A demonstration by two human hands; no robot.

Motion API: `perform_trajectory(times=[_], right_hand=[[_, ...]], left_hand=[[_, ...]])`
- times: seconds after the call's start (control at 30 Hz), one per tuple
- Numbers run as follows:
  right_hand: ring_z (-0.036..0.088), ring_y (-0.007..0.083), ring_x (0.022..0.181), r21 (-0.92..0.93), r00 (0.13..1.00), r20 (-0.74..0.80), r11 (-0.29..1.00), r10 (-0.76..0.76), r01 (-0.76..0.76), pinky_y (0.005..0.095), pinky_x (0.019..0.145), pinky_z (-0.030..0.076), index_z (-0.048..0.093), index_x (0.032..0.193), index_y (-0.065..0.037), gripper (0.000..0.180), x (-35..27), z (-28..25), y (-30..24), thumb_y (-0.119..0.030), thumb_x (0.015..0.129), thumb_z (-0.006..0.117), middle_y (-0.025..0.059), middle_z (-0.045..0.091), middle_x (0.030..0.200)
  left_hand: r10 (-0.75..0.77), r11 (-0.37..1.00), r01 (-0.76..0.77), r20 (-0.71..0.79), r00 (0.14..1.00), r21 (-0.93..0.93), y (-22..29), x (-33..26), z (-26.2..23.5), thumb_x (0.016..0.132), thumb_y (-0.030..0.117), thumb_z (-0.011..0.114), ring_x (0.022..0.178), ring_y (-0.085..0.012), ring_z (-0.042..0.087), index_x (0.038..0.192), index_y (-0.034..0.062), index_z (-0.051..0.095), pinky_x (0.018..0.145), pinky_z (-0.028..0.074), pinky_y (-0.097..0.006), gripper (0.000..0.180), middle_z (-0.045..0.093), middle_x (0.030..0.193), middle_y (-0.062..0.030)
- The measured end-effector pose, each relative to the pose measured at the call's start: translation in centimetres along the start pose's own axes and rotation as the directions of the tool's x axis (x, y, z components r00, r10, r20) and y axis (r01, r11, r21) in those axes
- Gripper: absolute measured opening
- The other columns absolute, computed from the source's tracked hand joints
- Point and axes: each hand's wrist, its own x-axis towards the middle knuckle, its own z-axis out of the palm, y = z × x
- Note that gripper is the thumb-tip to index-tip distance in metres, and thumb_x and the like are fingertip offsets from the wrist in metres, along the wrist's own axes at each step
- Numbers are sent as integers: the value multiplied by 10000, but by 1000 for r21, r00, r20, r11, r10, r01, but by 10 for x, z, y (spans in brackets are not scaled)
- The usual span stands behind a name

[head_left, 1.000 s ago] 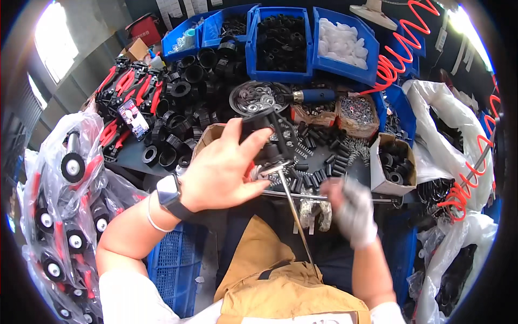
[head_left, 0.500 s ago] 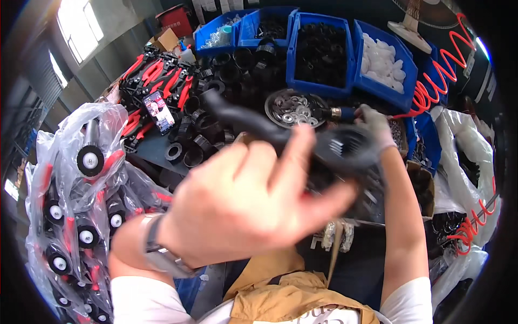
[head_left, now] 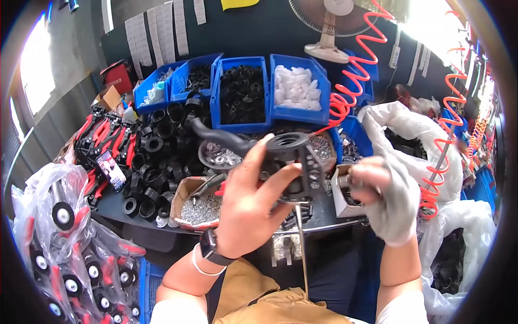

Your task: The person assembles caulking guns by fitting components into the handle mechanism, driving screws with a power screwdriver, attaching plungers and cylindrical barrels, and placing the finished tools into plastic bags.

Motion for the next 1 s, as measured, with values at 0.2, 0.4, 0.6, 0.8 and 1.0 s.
perform_trajectory(times=[0.2, 0.4, 0.6, 0.8, 1.0], right_hand=[[596, 244, 864, -600, 920, 50, 724, -390, 340, 396, 766, 498, 710, 942, -137, 285, 6, -20, -9, -94, 677, 808, 34, 600, 1052], [543, 313, 951, -495, 1000, 12, 869, 15, -7, 428, 783, 490, 726, 910, -103, 299, 13, -43, -36, -79, 627, 822, 83, 542, 1041], [633, 305, 877, -103, 924, -308, 957, 228, -270, 385, 823, 504, 667, 1056, -7, 225, -48, -30, -29, -197, 943, 624, 163, 651, 991], [656, 165, 888, 648, 674, 542, 260, 503, -715, 309, 792, 519, 621, 1202, 13, 467, -127, 64, -58, -391, 967, 641, 97, 687, 956], [600, 100, 661, 665, 594, 593, 85, 544, -742, 274, 608, 513, 640, 1071, 14, 285, -124, 69, -66, -248, 962, 665, 48, 665, 796]], left_hand=[[88, 993, -90, -36, 995, -77, 49, 26, 24, 626, 50, 818, 1058, -416, 587, 902, 49, 612, 890, 475, -458, 344, 443, 1447, -246], [213, 977, -212, -66, 975, 18, 67, 29, 24, 720, 54, 705, 996, -360, 604, 1014, 86, 615, 815, 487, -438, 309, 474, 1392, -263], [117, 982, -108, -47, 992, 157, 54, 1, 23, 684, 67, 747, 1042, -361, 581, 890, 65, 647, 867, 460, -445, 229, 484, 1402, -251], [-6, 998, -3, -134, 991, -66, 24, -15, -1, 599, 76, 864, 1220, -419, 520, 883, 32, 629, 978, 442, -460, 372, 478, 1410, -240], [57, 994, -60, 32, 998, 92, 44, -75, 8, 586, 100, 889, 1150, -402, 545, 783, 42, 636, 960, 462, -440, 326, 474, 1369, -249]])
